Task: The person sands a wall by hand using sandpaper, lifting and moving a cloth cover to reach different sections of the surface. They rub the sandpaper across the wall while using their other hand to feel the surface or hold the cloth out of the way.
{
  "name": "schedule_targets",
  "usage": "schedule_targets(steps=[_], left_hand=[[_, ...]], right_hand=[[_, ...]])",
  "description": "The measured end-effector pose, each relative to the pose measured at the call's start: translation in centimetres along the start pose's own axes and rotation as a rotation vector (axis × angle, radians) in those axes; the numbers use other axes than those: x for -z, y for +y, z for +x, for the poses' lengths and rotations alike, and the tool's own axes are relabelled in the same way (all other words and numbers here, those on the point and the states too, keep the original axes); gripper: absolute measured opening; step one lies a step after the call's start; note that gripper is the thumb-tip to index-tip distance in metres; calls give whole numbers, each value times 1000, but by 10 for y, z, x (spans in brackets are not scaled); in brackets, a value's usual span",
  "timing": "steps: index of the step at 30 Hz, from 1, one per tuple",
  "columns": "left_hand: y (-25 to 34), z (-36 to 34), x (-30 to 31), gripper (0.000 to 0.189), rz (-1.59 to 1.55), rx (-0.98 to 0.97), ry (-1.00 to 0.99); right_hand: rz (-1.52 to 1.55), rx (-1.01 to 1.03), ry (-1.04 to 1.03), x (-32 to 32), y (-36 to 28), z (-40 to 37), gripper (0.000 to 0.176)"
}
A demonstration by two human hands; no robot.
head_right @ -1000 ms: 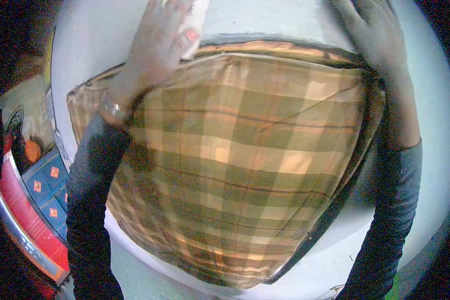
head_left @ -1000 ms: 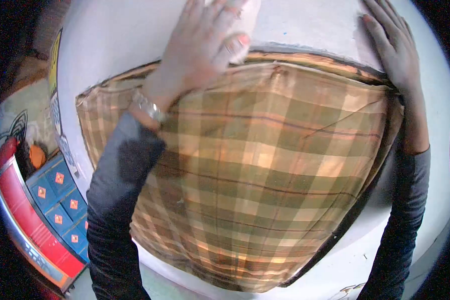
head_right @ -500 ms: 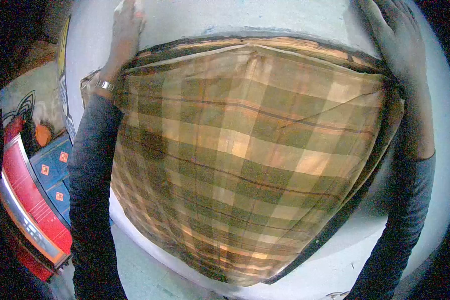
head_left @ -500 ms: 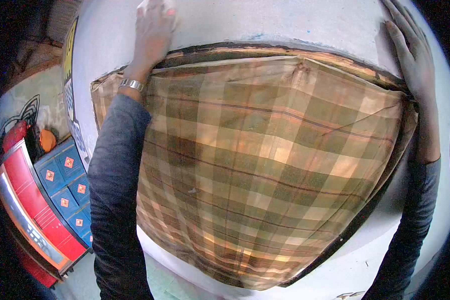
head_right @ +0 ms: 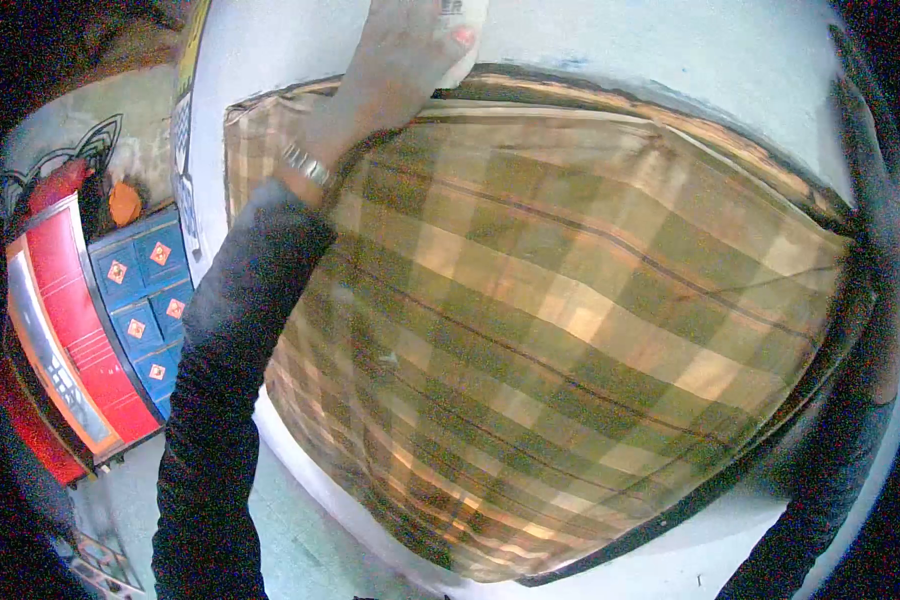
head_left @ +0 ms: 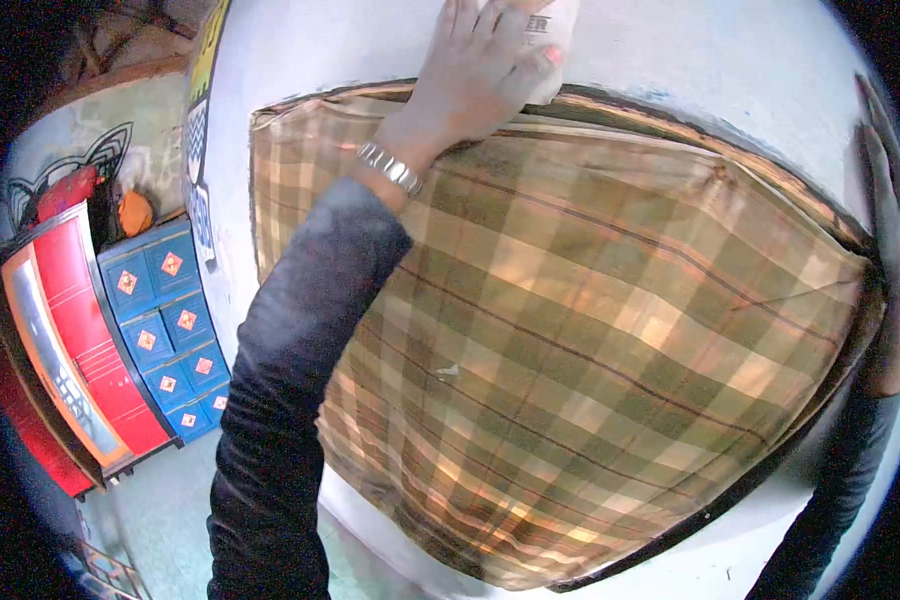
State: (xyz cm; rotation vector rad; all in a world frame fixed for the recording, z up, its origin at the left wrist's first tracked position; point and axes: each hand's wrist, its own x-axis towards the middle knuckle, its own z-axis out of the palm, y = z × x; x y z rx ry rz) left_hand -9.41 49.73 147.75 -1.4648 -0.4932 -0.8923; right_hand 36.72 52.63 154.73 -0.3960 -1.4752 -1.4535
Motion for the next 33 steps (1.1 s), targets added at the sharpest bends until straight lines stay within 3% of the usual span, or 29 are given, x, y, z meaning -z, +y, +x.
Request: schedule_targets(steps=[1,5,7,8,10,11,18,22,24,27,28,30,33], left_hand=[[-26,-7,-6,41,318,-139,-69],[-117,-62,4,50,475,-6,-151],[-136,-86,-4,59,73,637,7],[-119,-75,2,59,81,637,3],[-69,-45,14,62,-445,676,43],[-93,-50,6,65,-359,508,11],[-114,-43,-12,68,117,465,45],[-66,-20,-5,66,149,481,-10],[-37,-4,-9,59,134,123,-55],[-75,-20,-16,56,429,-11,-83],[-96,-36,-14,56,431,-9,-79],[-131,-72,-4,54,301,279,-80],[-99,-58,-7,53,370,92,-50]], right_hand=[[28,9,8,1,-6,2,50],[50,-16,-7,27,-25,1,52],[67,0,22,20,-14,-2,52],[83,32,53,17,-12,0,52],[72,-12,-13,25,-27,5,52],[75,-9,-4,23,-27,6,52],[96,-8,31,22,-17,1,52],[115,-101,-26,32,-34,5,52],[130,-118,-6,33,-42,4,52],[159,-73,-17,30,-30,0,52],[171,-25,-20,30,-22,-1,52],[175,-16,-4,25,-17,2,51],[143,-33,16,24,-25,2,49]])
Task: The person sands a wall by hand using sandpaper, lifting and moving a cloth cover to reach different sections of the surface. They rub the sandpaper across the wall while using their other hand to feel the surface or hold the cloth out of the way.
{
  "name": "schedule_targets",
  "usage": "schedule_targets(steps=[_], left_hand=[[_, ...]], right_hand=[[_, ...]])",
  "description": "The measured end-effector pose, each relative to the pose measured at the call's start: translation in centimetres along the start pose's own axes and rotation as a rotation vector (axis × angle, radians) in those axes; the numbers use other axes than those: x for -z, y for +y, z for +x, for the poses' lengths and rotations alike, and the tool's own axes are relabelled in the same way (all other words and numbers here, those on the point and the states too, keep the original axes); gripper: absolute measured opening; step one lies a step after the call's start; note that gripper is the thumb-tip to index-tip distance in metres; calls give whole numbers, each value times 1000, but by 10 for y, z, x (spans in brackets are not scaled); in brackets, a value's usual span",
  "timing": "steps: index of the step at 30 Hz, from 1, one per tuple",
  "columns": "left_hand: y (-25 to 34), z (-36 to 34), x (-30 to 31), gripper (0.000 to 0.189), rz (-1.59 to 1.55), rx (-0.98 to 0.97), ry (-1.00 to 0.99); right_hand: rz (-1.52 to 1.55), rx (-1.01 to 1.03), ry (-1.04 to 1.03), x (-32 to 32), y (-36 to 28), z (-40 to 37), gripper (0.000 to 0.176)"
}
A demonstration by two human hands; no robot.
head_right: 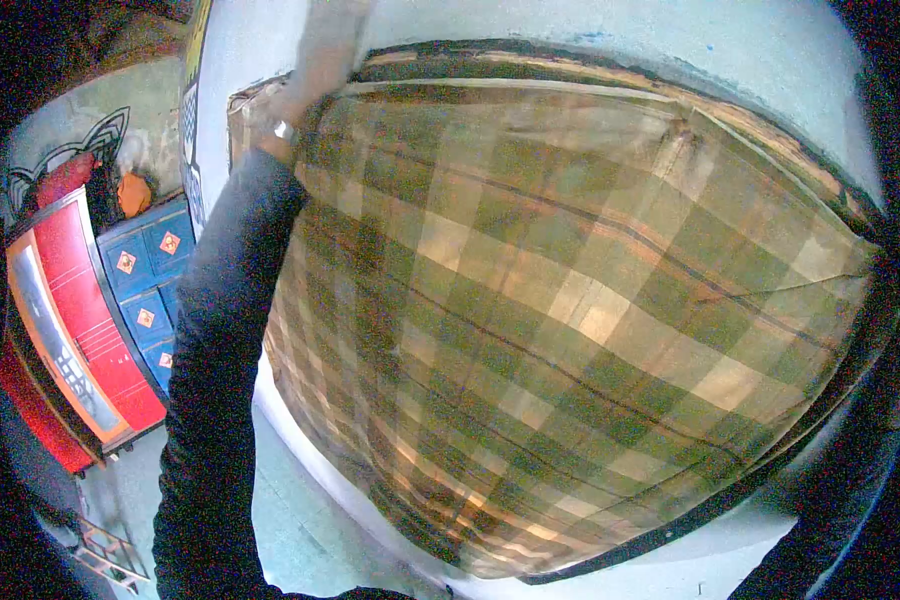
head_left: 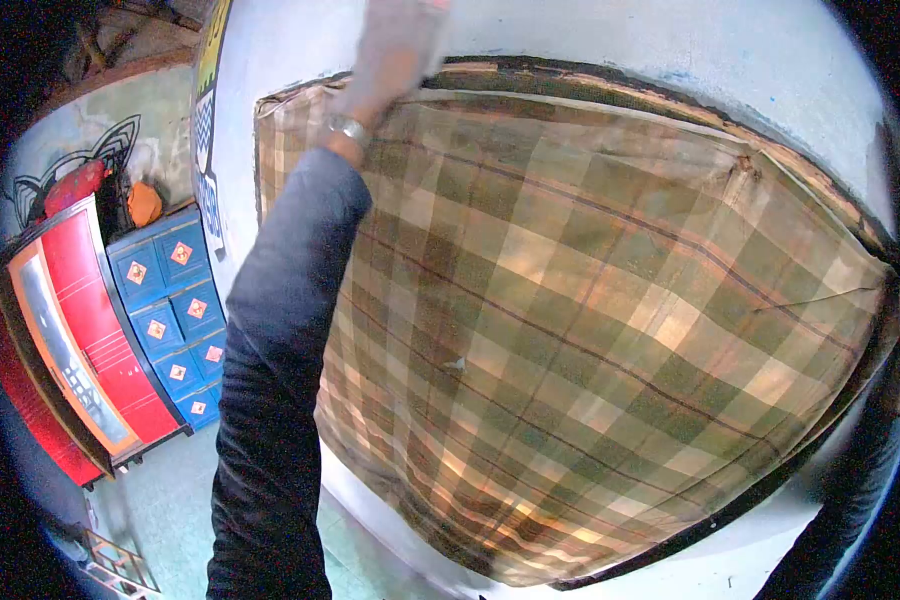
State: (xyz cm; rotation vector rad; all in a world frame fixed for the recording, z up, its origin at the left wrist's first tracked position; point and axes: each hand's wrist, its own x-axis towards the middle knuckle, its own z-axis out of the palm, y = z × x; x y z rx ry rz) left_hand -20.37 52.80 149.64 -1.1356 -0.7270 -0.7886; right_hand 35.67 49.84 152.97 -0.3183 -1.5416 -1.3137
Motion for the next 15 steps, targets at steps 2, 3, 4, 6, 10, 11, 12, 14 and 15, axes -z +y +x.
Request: schedule_targets(steps=[2,3,4,6,10,11,12,14,15], left_hand=[[45,24,24,52,-135,7,-1],[56,28,30,51,-273,16,-11],[29,22,-1,50,277,-47,-78],[-2,14,-8,50,135,49,-49],[31,37,7,52,-57,94,-37],[50,42,16,52,-170,93,-26],[62,40,29,52,-292,6,24],[21,33,8,53,-213,13,21],[-5,24,-4,53,-133,19,19]], right_hand=[[-35,-9,5,1,-6,2,47],[-37,-25,-9,3,-8,1,47],[-32,-34,-35,3,-8,2,47],[18,-51,-62,4,-6,2,47],[-6,-74,-69,7,-10,2,49],[-4,-80,-65,8,-12,2,49],[-14,-82,-69,9,-12,2,50],[-19,-72,-83,8,-12,2,50],[-46,-80,-78,7,-9,1,50]])
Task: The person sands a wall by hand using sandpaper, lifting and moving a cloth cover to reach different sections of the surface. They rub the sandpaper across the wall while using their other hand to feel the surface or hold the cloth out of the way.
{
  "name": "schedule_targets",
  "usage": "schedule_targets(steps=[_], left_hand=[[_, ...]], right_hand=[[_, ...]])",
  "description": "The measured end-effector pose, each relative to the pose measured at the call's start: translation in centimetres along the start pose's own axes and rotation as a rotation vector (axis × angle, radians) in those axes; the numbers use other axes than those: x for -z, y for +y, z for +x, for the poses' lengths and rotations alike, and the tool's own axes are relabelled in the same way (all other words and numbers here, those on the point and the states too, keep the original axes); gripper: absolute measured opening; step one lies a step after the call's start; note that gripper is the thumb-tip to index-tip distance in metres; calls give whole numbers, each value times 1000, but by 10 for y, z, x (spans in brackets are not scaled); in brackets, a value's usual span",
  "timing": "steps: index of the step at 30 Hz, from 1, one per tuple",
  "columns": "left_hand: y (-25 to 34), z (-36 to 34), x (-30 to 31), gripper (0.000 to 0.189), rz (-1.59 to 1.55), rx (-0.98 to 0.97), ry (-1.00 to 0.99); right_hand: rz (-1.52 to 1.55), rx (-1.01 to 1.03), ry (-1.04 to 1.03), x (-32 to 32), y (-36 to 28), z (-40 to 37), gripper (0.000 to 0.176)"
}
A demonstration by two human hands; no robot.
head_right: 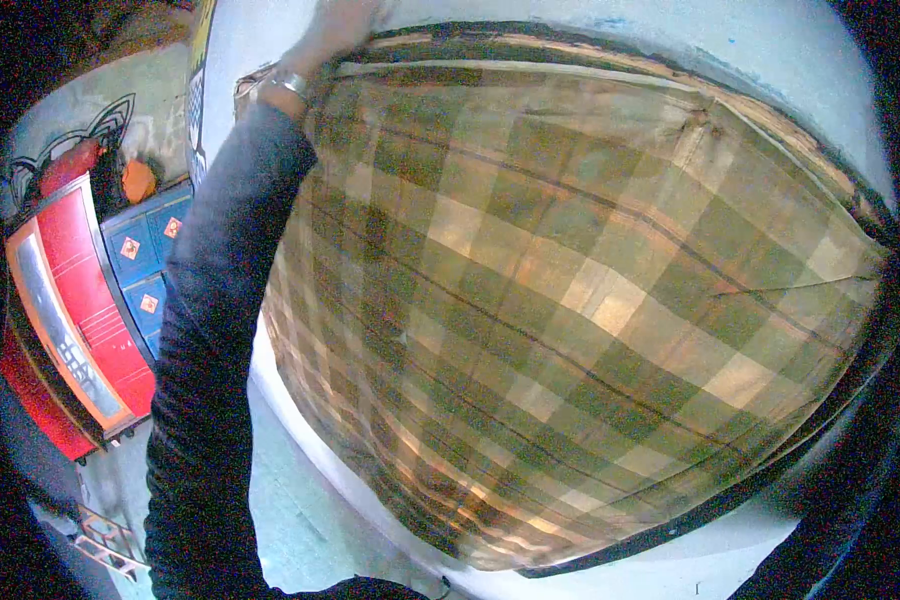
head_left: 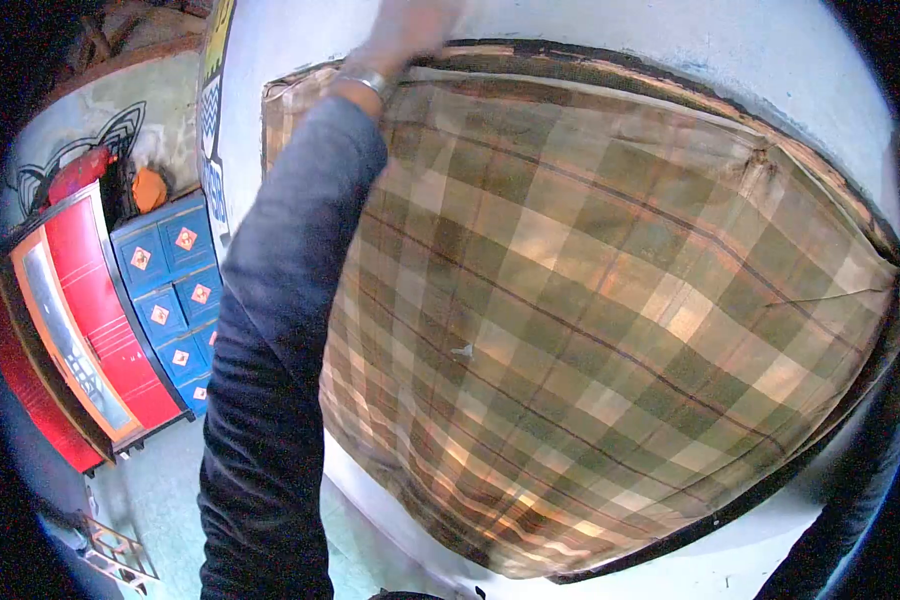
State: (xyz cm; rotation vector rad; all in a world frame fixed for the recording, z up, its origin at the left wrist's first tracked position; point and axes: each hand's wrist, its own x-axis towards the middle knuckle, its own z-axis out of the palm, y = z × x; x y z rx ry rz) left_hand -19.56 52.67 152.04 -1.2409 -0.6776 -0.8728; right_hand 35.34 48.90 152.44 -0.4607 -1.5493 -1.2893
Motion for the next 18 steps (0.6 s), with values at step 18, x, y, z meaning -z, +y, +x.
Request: schedule_targets(steps=[18], left_hand=[[97,48,10,50,243,-170,-51]], right_hand=[[-94,-142,-52,-9,24,-6,62]])
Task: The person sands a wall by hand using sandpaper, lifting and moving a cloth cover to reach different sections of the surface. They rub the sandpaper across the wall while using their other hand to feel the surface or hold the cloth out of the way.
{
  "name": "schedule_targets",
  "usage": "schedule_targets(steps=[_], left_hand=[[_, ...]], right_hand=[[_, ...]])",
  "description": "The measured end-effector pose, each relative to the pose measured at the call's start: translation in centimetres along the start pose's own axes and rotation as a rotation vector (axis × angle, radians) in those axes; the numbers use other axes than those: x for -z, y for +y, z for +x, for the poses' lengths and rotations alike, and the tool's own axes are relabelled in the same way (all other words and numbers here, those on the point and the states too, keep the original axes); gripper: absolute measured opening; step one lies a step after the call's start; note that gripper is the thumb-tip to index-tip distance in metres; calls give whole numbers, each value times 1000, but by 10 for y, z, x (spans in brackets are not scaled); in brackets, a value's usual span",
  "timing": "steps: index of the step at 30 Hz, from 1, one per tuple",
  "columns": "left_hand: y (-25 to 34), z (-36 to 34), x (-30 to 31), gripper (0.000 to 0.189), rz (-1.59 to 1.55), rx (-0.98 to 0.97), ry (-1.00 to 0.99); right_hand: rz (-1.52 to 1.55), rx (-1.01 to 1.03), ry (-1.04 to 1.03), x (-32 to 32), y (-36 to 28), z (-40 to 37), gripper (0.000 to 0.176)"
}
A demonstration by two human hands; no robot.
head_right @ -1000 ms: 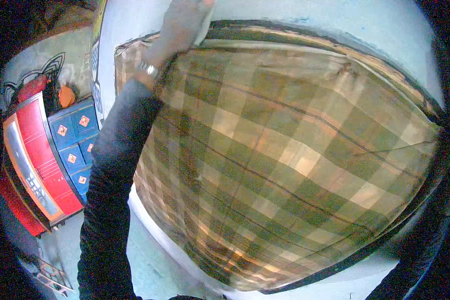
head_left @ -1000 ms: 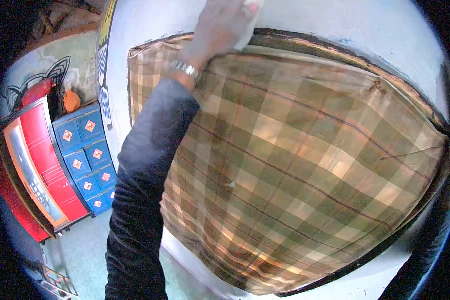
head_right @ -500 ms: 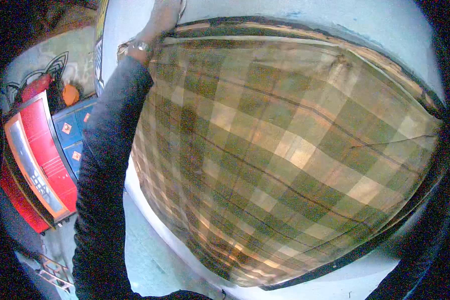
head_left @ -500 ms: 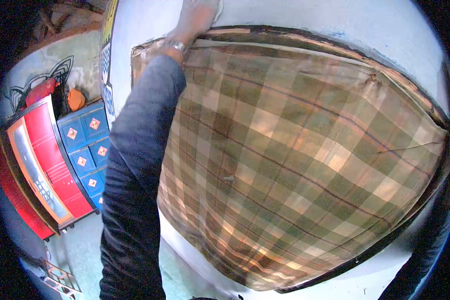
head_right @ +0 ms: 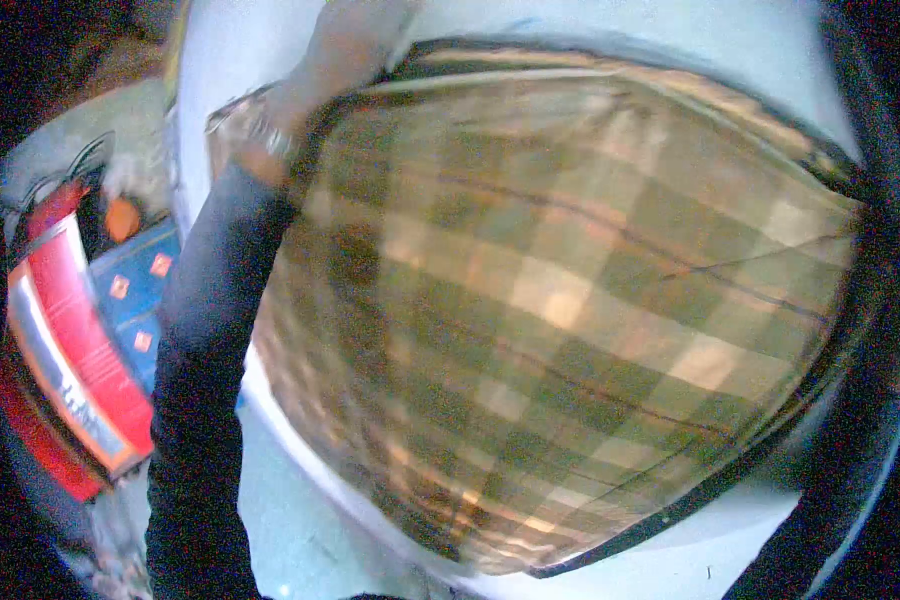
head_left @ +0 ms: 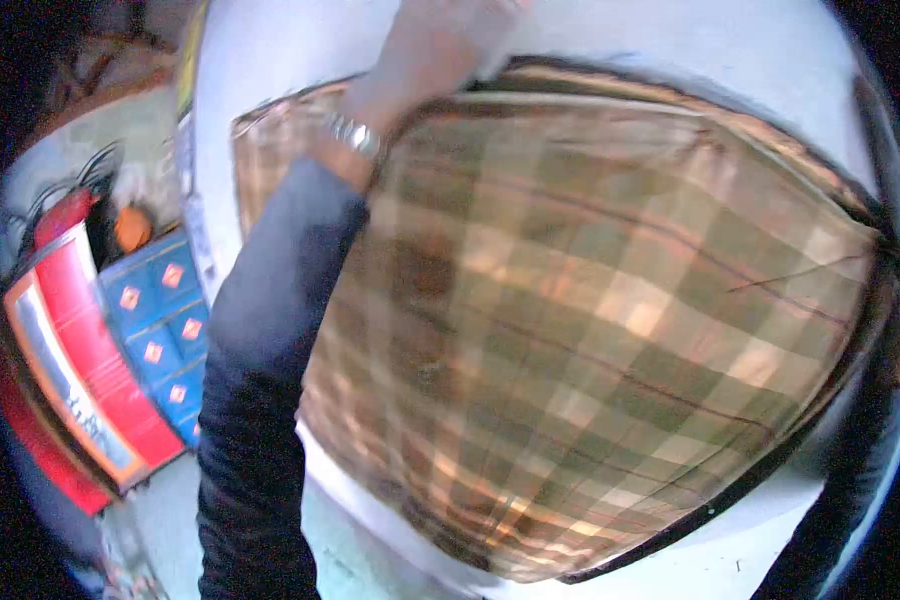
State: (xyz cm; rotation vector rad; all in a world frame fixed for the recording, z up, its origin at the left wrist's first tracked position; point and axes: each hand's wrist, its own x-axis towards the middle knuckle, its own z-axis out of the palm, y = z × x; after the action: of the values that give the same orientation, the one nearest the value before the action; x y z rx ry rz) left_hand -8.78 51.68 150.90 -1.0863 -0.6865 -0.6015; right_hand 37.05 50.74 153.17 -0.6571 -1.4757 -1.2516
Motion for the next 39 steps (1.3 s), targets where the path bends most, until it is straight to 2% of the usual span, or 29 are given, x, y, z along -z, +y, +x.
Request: schedule_targets(steps=[2,3,4,5,6,8,9,10,11,12,14,15,16,18,19,21,22,24,25,26,28,30,31,32,33,34,36,37,39], left_hand=[[25,26,14,51,-173,68,98],[32,31,15,52,-322,135,135],[9,24,-4,55,25,-86,161],[2,28,-14,54,-82,25,164],[16,41,-12,54,-114,24,195],[45,55,8,52,-309,382,146],[56,60,19,52,-333,379,167],[64,68,29,51,-384,198,166],[72,78,33,50,-431,17,169],[67,79,25,50,-458,26,199],[27,69,-1,51,-250,232,80],[20,68,6,48,45,140,-93],[35,73,10,48,43,135,-81],[79,89,20,40,-54,-76,-20],[95,98,38,40,-43,-79,-4],[116,110,70,38,-519,103,-46],[108,110,60,38,-514,115,-34],[83,119,30,50,-29,105,-51],[89,134,33,59,82,228,-192],[104,142,38,59,84,226,-187],[129,153,45,64,-390,10,77],[114,167,36,62,-389,2,59],[92,177,14,62,-393,148,23],[83,187,34,61,-395,294,-10],[74,198,56,58,-56,215,-471],[81,198,55,58,-51,212,-467],[98,195,44,55,141,-117,4],[104,196,48,55,147,-119,8],[119,195,51,56,-534,-127,177]], right_hand=[[-94,194,-95,-20,59,-7,51],[-114,233,4,-13,36,2,50],[-128,282,96,-9,14,11,49],[-42,188,104,-16,31,8,50],[-67,-147,74,20,-79,-13,51],[-80,-118,86,19,-71,-9,50],[-105,-101,80,18,-68,-9,50],[-137,-82,82,19,-67,-9,51],[-153,-152,102,22,-81,-10,51],[-73,-239,11,22,-56,-6,51],[-32,-145,40,20,-40,-7,52],[-55,-119,46,21,-37,-7,51],[-69,-93,48,20,-37,-7,51],[-73,-97,64,20,-39,-7,51],[-81,-120,41,21,-41,-7,52],[-80,-143,1,24,-44,-5,54],[-86,-128,8,25,-45,-4,54],[-101,-102,8,26,-43,-3,55],[-106,-104,18,23,-39,-3,55],[-170,-46,51,18,-34,-5,54],[-301,83,126,4,-23,-6,51],[-274,80,149,-2,-17,-8,51],[-268,82,157,-2,-18,-9,51],[-263,85,168,-2,-18,-8,52],[-201,78,169,-1,-19,-7,51],[-201,74,175,0,-19,-7,51],[-218,62,165,0,-22,-8,52],[-207,68,177,0,-21,-8,52],[-159,31,208,-1,-19,-8,51]])
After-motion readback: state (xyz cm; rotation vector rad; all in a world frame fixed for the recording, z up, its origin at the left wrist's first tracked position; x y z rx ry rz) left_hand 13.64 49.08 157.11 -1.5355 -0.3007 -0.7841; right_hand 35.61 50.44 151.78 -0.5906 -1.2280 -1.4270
